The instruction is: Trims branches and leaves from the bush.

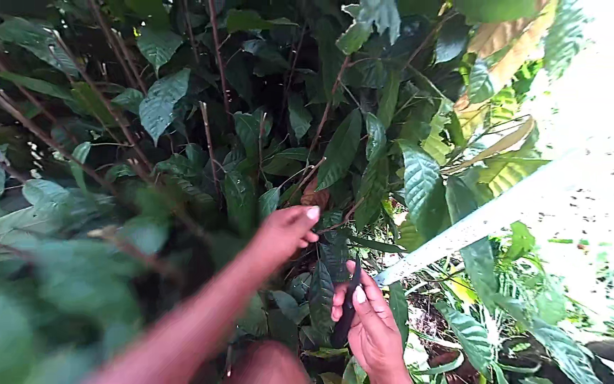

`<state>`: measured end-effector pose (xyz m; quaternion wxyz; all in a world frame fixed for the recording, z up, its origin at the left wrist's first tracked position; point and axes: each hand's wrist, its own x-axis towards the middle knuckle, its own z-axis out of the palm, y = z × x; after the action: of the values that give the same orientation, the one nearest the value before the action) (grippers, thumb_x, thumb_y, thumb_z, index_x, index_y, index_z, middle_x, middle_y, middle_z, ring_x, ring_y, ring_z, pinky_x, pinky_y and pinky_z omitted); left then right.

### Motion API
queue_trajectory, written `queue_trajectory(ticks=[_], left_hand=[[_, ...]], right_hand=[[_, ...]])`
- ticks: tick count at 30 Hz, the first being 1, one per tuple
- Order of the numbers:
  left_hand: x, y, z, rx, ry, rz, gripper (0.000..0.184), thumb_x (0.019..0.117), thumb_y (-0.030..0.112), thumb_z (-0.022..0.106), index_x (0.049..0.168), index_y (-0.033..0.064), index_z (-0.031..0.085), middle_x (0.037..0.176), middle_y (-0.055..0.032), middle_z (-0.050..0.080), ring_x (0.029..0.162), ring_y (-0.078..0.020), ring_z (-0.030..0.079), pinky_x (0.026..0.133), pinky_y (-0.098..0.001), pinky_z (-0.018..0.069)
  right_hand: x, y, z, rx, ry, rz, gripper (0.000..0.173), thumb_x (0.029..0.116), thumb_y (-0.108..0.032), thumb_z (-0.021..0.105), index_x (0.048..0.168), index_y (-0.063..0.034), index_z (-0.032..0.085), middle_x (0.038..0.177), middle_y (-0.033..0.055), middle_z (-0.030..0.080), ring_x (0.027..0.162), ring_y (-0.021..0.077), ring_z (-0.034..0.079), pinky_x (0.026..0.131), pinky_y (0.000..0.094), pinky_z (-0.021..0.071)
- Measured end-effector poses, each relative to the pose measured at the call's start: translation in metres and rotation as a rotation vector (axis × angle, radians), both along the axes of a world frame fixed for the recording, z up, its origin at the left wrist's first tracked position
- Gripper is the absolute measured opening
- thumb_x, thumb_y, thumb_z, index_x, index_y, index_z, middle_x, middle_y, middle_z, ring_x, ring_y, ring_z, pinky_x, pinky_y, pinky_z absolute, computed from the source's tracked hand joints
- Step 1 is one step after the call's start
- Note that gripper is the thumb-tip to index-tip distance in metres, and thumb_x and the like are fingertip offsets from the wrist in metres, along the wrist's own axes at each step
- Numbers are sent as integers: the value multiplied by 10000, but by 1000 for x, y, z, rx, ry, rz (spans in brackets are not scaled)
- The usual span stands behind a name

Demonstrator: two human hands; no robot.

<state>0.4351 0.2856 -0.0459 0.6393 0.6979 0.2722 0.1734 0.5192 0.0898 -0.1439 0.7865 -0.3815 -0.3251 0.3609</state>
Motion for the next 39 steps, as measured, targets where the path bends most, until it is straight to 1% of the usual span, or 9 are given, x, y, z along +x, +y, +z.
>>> queue_trajectory(ticks=[3, 5, 7, 10, 22, 28, 32, 36, 39], left_hand=[[52, -6, -3, -173, -55, -130, 555, 1108, 406, 387, 1601, 160, 321, 1528, -143, 483, 1205, -279, 646, 951, -431, 576], [63, -12, -1, -249, -83, -160, 547, 1107, 454, 354, 1542, 129, 419, 1456, -145, 540, 1197, -271, 644, 972, -415, 561], [57, -21, 3, -225, -46, -147, 545, 1109, 453, 351, 1340, 24, 595, 1250, -143, 642, 1089, -228, 675, 939, -381, 570], [29, -25, 2, -162, 6, -155, 480, 1104, 395, 420, 1177, -6, 674, 1138, -116, 698, 1029, -182, 703, 930, -354, 584], [3, -25, -9, -125, -20, -247, 372, 1096, 285, 469, 1098, 2, 711, 1086, -79, 740, 1020, -137, 713, 969, -327, 573], [7, -24, -6, -114, 25, -239, 369, 1092, 296, 489, 1017, 14, 714, 995, -61, 745, 934, -127, 726, 894, -308, 596], [9, -22, -4, -96, 76, -228, 315, 1090, 220, 502, 959, 8, 695, 915, -45, 741, 856, -101, 733, 854, -288, 610], [9, -24, 0, -142, 94, -203, 268, 1073, 180, 539, 1258, 8, 629, 1056, -76, 709, 889, -112, 724, 836, -276, 613], [13, -23, 0, -147, 134, -186, 297, 1072, 156, 537, 1328, 10, 578, 1071, -86, 703, 874, -108, 724, 811, -264, 613]], right_hand=[[3, -1, 4, 9, 6, -37, 533, 1045, -339, 579, 1503, -86, 474, 933, 28, 699, 774, 107, 670, 705, 270, 590], [6, 0, 8, 36, -14, -35, 531, 1047, -338, 573, 1505, -85, 480, 947, 34, 702, 789, 106, 671, 713, 266, 588], [10, 1, 12, 60, -32, -31, 537, 1053, -334, 563, 1514, -78, 459, 952, 40, 706, 788, 109, 674, 707, 262, 588], [13, 6, 14, 59, -73, -21, 581, 1064, -312, 547, 1532, -13, 376, 935, 53, 694, 763, 110, 666, 698, 259, 584], [11, 21, 14, 15, -189, 42, 529, 1077, -253, 513, 1509, 20, 378, 1123, 103, 669, 768, 92, 638, 654, 232, 557], [15, 23, 9, 21, -228, 22, 504, 1084, -248, 499, 1481, 46, 401, 1080, 102, 675, 773, 91, 638, 652, 225, 552], [17, 25, 0, -2, -232, 53, 513, 1083, -237, 494, 1509, 25, 379, 1164, 106, 668, 802, 87, 642, 665, 219, 548], [18, 24, -5, -7, -230, 73, 549, 1087, -269, 491, 1514, 47, 354, 1239, 128, 641, 804, 81, 636, 672, 219, 549], [20, 27, -10, -19, -207, 88, 531, 1083, -242, 495, 1518, 31, 358, 1266, 131, 636, 798, 83, 638, 669, 220, 548]])
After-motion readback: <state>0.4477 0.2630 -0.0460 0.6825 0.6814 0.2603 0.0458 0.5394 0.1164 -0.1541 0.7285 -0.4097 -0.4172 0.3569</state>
